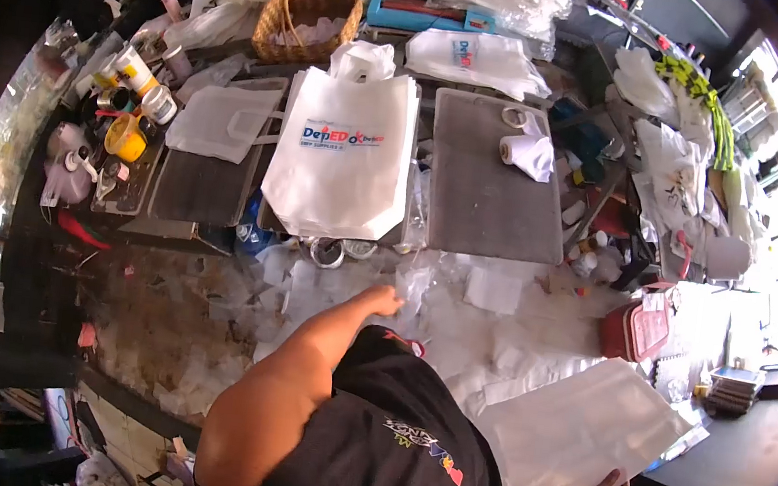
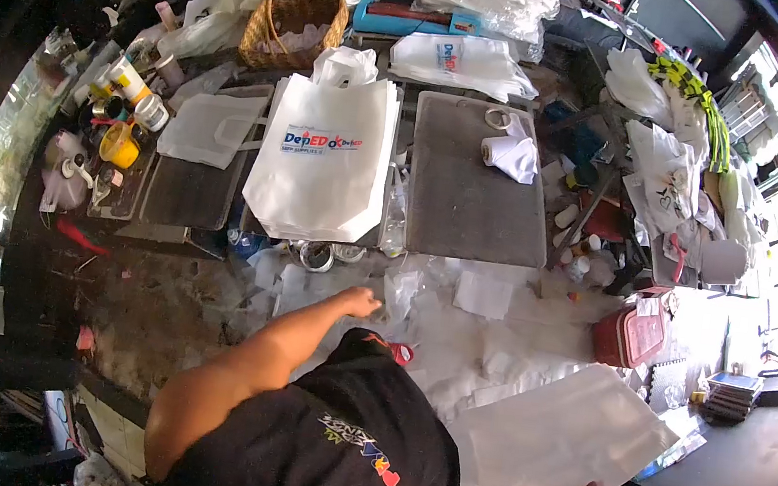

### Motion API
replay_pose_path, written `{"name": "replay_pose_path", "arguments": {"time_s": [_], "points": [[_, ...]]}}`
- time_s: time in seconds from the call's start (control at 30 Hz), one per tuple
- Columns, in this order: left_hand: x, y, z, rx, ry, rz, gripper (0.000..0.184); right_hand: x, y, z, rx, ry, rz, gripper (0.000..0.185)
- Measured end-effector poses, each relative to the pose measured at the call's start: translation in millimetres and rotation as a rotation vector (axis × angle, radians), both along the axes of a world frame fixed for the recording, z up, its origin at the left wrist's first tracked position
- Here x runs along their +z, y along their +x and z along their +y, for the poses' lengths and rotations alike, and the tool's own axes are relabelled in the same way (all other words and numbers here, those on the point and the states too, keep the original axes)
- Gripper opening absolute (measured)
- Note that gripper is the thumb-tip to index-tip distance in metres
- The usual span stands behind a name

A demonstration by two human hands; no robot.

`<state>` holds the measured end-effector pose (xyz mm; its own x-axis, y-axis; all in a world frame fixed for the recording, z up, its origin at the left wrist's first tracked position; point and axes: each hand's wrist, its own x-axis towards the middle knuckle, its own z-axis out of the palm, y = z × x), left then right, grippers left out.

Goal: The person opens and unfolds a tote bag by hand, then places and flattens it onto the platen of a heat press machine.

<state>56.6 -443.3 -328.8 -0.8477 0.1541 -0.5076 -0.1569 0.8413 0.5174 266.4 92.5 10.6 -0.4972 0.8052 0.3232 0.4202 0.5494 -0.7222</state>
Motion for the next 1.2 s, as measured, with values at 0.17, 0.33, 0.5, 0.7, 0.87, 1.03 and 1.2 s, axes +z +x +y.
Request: {"name": "replay_pose_path", "arguments": {"time_s": [0.17,0.33,0.5,0.7,0.87,1.03,1.2], "points": [[15,74,-43,-0.117,-0.252,-0.289,0.052,-25,59,40,0.031,-0.154,0.119,0.042],[69,133,-51,-0.001,-0.253,-0.303,0.048,-63,99,39,-0.064,-0.18,-0.006,0.045],[82,157,-80,0.149,-0.219,-0.163,0.041,-157,136,75,-0.057,-0.084,-0.21,0.044],[78,153,-160,0.528,-0.212,-0.041,0.034,-251,171,79,-0.004,0.179,-0.322,0.029],[24,111,-302,0.972,-0.201,0.336,0.029,-261,180,49,-0.124,-0.066,-0.497,0.031],[113,6,-379,1.264,0.365,0.641,0.02,-253,132,-10,-0.169,0.019,-0.568,0.029],[153,-135,-433,1.124,0.548,0.587,0.032,-218,73,-74,-0.221,0.062,-0.601,0.027]]}}
